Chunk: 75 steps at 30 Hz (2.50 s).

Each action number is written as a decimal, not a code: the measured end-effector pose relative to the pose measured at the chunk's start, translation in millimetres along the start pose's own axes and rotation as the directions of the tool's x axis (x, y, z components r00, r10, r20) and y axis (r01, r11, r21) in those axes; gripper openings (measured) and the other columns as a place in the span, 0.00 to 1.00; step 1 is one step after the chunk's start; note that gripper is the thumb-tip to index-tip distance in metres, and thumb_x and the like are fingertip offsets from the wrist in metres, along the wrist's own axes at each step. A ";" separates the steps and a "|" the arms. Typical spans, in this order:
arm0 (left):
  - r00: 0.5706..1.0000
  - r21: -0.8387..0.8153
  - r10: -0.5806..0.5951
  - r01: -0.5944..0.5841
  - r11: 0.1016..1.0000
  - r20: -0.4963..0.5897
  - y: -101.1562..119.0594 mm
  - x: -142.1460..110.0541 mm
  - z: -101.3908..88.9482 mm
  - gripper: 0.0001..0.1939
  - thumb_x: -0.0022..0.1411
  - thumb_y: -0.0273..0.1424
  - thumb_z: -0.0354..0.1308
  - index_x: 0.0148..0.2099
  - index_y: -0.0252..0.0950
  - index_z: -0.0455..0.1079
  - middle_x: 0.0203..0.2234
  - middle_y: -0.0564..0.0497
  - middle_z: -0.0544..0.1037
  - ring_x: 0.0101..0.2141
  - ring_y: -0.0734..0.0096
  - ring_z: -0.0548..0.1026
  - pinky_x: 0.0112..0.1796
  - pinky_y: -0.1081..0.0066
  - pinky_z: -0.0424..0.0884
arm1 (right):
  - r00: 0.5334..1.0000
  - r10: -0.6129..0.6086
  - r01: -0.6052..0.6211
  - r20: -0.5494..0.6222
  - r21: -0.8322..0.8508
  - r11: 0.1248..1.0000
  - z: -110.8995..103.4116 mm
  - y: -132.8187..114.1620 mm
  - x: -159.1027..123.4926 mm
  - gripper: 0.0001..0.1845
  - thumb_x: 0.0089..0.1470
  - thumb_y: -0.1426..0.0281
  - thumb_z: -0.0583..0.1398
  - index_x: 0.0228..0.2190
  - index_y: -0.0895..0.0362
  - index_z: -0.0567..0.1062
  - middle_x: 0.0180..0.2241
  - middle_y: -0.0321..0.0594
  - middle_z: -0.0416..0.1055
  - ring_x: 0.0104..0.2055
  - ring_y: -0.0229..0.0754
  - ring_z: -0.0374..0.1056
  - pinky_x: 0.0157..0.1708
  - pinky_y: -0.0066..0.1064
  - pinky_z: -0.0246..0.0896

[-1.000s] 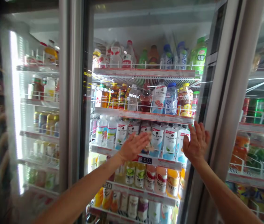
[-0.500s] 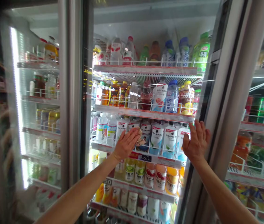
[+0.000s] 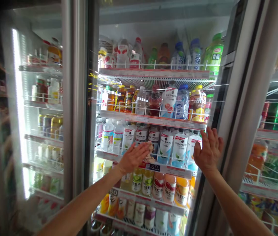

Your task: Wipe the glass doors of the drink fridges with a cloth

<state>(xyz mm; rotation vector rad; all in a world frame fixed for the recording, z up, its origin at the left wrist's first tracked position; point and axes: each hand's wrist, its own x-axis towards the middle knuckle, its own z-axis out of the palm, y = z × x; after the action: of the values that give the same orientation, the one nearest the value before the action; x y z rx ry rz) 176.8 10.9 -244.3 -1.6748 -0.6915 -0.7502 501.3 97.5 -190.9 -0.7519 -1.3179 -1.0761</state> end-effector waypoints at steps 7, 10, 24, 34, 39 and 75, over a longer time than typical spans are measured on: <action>0.843 0.075 -0.480 0.510 0.857 -0.243 -41.2 -18.0 -15.1 0.28 0.62 0.27 0.45 0.64 0.34 0.44 0.60 0.41 0.54 0.62 0.66 0.44 0.60 0.57 0.44 | 0.999 -0.013 0.013 -0.044 0.004 1.000 0.8 -1.6 0.8 0.27 0.52 0.65 0.49 0.53 0.62 0.64 0.55 0.52 0.62 0.60 0.50 0.53 0.58 0.43 0.45; 0.999 0.002 -0.041 0.041 0.999 -0.008 -1.6 -12.6 -6.0 0.26 0.61 0.25 0.46 0.62 0.37 0.51 0.59 0.45 0.59 0.61 0.68 0.50 0.60 0.58 0.45 | 0.998 -0.034 0.035 -0.051 0.023 0.999 -0.6 -1.9 1.5 0.27 0.53 0.65 0.49 0.53 0.62 0.64 0.55 0.53 0.61 0.60 0.51 0.52 0.58 0.45 0.45; 0.999 0.044 -0.032 0.034 0.998 -0.040 -27.0 67.2 4.4 0.24 0.62 0.27 0.44 0.61 0.37 0.52 0.59 0.47 0.59 0.62 0.70 0.48 0.60 0.60 0.45 | 0.999 -0.034 0.036 -0.034 0.056 0.998 -5.0 -3.6 3.1 0.26 0.54 0.69 0.50 0.55 0.61 0.62 0.57 0.53 0.59 0.61 0.52 0.52 0.56 0.49 0.47; 0.720 0.043 -0.622 0.664 0.747 -0.310 -104.6 72.4 -17.3 0.25 0.63 0.29 0.42 0.61 0.29 0.51 0.59 0.37 0.57 0.61 0.59 0.49 0.57 0.53 0.52 | 1.000 -0.010 0.012 -0.029 0.081 0.997 -5.3 -5.9 3.5 0.27 0.53 0.69 0.51 0.54 0.60 0.62 0.57 0.53 0.59 0.61 0.54 0.51 0.56 0.51 0.47; 0.995 -0.045 0.081 -0.079 0.996 0.057 -44.3 104.3 -2.4 0.23 0.63 0.26 0.41 0.60 0.39 0.53 0.59 0.49 0.58 0.61 0.70 0.49 0.60 0.60 0.48 | 0.999 -0.029 0.030 -0.025 0.053 0.998 -4.8 -5.1 3.7 0.27 0.53 0.69 0.50 0.55 0.60 0.61 0.57 0.52 0.59 0.61 0.53 0.51 0.56 0.50 0.47; 0.671 0.094 -0.710 0.737 0.669 -0.213 -94.1 60.4 -9.6 0.29 0.65 0.39 0.40 0.65 0.41 0.39 0.63 0.42 0.46 0.63 0.55 0.42 0.57 0.44 0.43 | 0.969 -0.244 0.218 0.034 0.340 0.915 39.2 -95.6 143.4 0.24 0.55 0.73 0.50 0.54 0.58 0.62 0.59 0.45 0.54 0.65 0.47 0.38 0.60 0.46 0.43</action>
<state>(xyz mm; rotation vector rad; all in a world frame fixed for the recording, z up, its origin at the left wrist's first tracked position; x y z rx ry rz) 141.0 24.9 -138.8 -1.1195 -1.3068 -1.3300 387.5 72.3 -58.1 -0.3907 -1.6354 -0.9779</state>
